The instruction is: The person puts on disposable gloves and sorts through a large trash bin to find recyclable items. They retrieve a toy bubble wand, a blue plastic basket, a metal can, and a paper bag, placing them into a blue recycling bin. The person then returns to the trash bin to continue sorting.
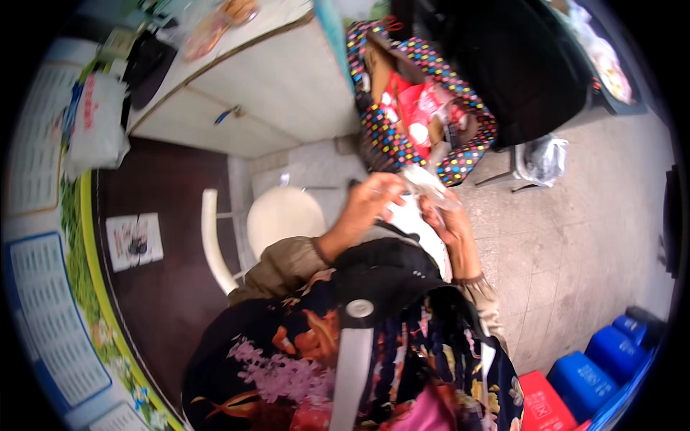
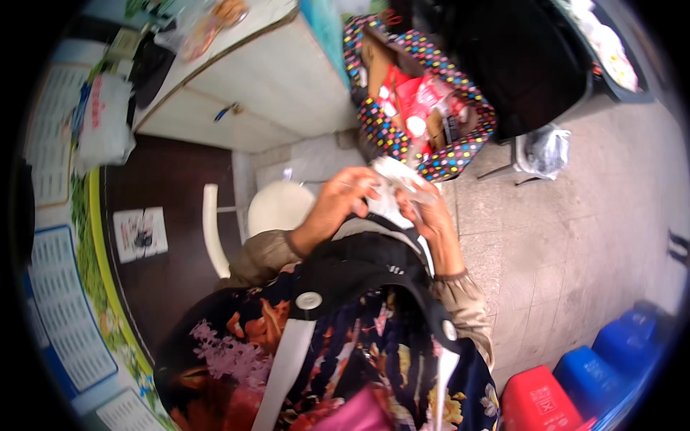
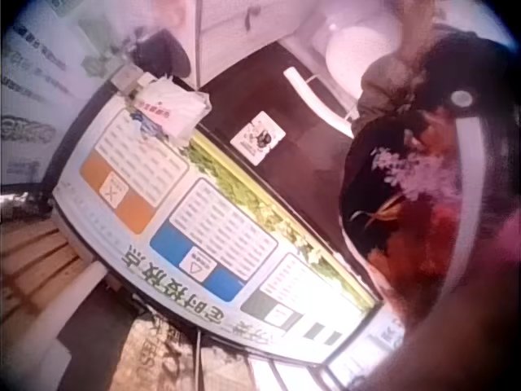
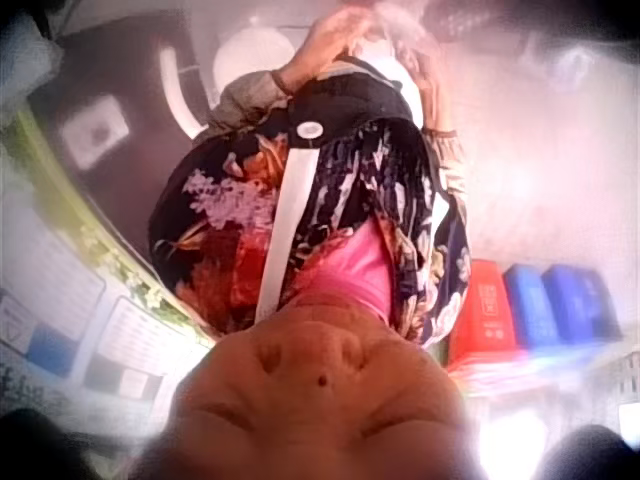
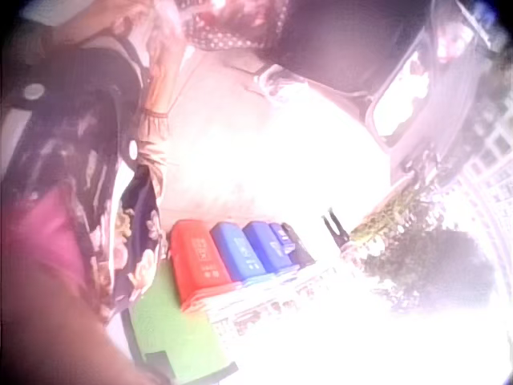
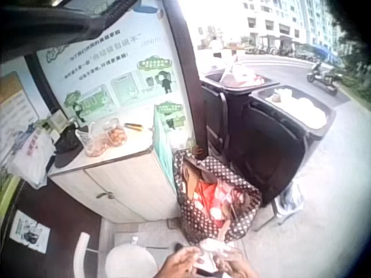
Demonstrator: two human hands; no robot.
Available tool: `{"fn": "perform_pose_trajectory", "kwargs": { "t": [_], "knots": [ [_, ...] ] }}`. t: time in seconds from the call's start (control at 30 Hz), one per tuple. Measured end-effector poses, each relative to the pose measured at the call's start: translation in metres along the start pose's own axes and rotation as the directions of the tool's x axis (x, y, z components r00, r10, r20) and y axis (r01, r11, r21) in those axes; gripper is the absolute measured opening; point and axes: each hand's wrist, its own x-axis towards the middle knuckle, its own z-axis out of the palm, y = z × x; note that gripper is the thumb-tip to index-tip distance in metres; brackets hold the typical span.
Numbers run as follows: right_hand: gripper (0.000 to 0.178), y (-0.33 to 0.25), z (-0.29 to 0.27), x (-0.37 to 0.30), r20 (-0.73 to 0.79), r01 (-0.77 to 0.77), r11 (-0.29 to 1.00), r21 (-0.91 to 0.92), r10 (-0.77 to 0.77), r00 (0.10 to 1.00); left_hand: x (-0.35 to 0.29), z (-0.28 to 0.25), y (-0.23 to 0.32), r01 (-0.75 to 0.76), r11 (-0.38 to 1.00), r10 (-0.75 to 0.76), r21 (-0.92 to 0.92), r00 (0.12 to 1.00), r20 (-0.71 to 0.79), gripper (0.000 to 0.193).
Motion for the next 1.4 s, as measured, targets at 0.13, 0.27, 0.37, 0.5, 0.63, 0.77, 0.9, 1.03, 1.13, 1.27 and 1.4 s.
{"fn": "perform_pose_trajectory", "kwargs": {
  "t": [0.13, 0.27, 0.37, 0.5, 0.63, 0.77, 0.9, 1.03, 1.13, 1.27, 1.4],
  "knots": [
    [0.022, 0.074, -0.002, -0.045, -0.101, -0.134, 0.985, 0.113, 0.145, 0.984, -0.052, -0.009, -0.046, 0.170, 0.980, -0.179, 0.104, 0.980, 0.090, 0.034],
    [0.027, 0.076, -0.017, -0.061, -0.054, -0.096, 0.952, 0.290, 0.117, 0.992, -0.018, -0.011, -0.042, 0.267, 0.959, -0.258, -0.090, 0.960, 0.106, 0.029],
    [0.024, 0.050, -0.008, -0.055, -0.063, 0.002, 0.962, 0.271, 0.015, 0.998, 0.007, -0.007, -0.043, 0.189, 0.963, -0.175, -0.193, 0.981, 0.086, 0.024],
    [0.021, 0.026, 0.007, -0.071, -0.390, 0.255, 0.950, 0.178, -0.169, 0.905, 0.032, 0.027, -0.013, 0.167, 0.967, -0.111, -0.192, 0.956, 0.271, 0.018],
    [0.024, 0.017, 0.015, -0.076, -0.400, 0.450, 0.840, 0.303, -0.317, 0.860, 0.048, 0.039, 0.008, 0.149, 0.983, -0.096, -0.104, 0.911, 0.400, 0.019],
    [0.025, 0.021, 0.015, -0.089, -0.409, 0.651, 0.755, 0.071, -0.574, 0.710, 0.072, 0.049, 0.012, 0.067, 0.996, -0.039, -0.057, 0.916, 0.399, 0.017],
    [0.031, 0.027, 0.016, -0.089, -0.503, 0.693, 0.664, -0.280, -0.716, 0.484, 0.099, 0.055, 0.015, 0.243, 0.966, -0.158, -0.092, 0.831, 0.533, 0.019],
    [0.042, 0.028, 0.027, -0.092, -0.503, 0.716, 0.651, -0.250, -0.720, 0.479, 0.111, 0.066, 0.017, -0.095, 0.978, -0.017, 0.186, 0.853, 0.521, 0.018],
    [0.046, 0.026, 0.033, -0.093, -0.508, 0.706, 0.676, -0.210, -0.692, 0.512, 0.124, 0.073, 0.017, -0.654, 0.702, 0.334, 0.282, 0.653, 0.680, 0.021],
    [0.045, 0.021, 0.033, -0.093, -0.564, 0.685, 0.686, -0.245, -0.676, 0.475, 0.121, 0.064, 0.023, -0.418, 0.887, 0.157, 0.195, 0.671, 0.725, 0.020],
    [0.043, 0.017, 0.037, -0.088, -0.611, 0.743, 0.650, -0.161, -0.657, 0.442, 0.108, 0.068, 0.035, -0.354, 0.908, 0.038, 0.222, 0.599, 0.800, 0.036]
  ]
}}
